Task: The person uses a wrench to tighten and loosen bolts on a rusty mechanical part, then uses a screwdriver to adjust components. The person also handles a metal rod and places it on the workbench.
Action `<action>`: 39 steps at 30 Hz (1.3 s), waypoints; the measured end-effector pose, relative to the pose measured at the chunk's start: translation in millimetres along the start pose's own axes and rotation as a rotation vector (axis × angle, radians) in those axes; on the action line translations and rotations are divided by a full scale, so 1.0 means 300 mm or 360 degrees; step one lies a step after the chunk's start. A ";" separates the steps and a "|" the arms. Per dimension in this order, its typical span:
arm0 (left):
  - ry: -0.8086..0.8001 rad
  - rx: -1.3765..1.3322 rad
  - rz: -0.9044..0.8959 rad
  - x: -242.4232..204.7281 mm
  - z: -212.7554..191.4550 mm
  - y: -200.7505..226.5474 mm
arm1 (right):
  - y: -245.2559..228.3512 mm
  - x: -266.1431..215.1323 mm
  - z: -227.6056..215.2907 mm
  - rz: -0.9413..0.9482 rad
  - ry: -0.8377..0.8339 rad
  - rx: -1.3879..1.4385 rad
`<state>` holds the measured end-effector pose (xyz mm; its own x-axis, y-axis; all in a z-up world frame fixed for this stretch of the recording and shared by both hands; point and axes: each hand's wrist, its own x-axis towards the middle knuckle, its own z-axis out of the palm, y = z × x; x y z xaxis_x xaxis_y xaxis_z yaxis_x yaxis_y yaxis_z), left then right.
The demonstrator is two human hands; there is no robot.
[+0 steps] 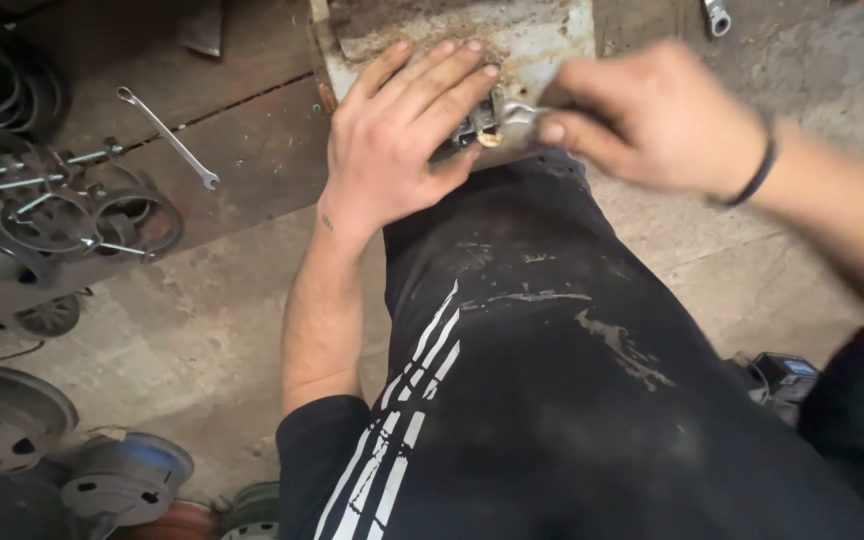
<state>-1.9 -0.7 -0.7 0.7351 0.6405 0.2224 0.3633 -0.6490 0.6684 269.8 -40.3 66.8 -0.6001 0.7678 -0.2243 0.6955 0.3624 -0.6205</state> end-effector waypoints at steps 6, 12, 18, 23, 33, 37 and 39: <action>-0.0026 -0.0021 0.0057 0.001 -0.011 -0.022 | -0.123 -0.050 0.251 0.0815 0.0341 0.1307; -0.0211 -0.0077 0.0185 0.009 -0.044 -0.036 | -0.219 0.004 0.338 0.1046 0.0530 0.1721; -0.0303 -0.0145 0.0246 0.011 -0.047 -0.058 | -0.276 0.039 0.423 0.1073 0.0891 0.2093; -0.0298 -0.0129 0.0241 0.001 -0.047 -0.060 | -0.316 0.085 0.424 0.1193 0.1034 0.2224; -0.0262 -0.0100 0.0220 0.006 -0.046 -0.063 | -0.250 0.048 0.328 0.1247 0.0670 0.1791; -0.0258 -0.0118 0.0183 0.000 -0.044 -0.056 | -0.178 0.004 0.269 0.1006 0.0548 0.0997; -0.0250 -0.0112 0.0176 0.002 -0.049 -0.058 | -0.135 0.005 0.184 0.0938 0.0320 0.0405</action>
<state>-16.1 17.1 -1.9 0.8506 0.4914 0.1873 0.2387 -0.6782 0.6950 219.1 -83.1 50.0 -0.0465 0.8914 -0.4507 0.7549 -0.2642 -0.6003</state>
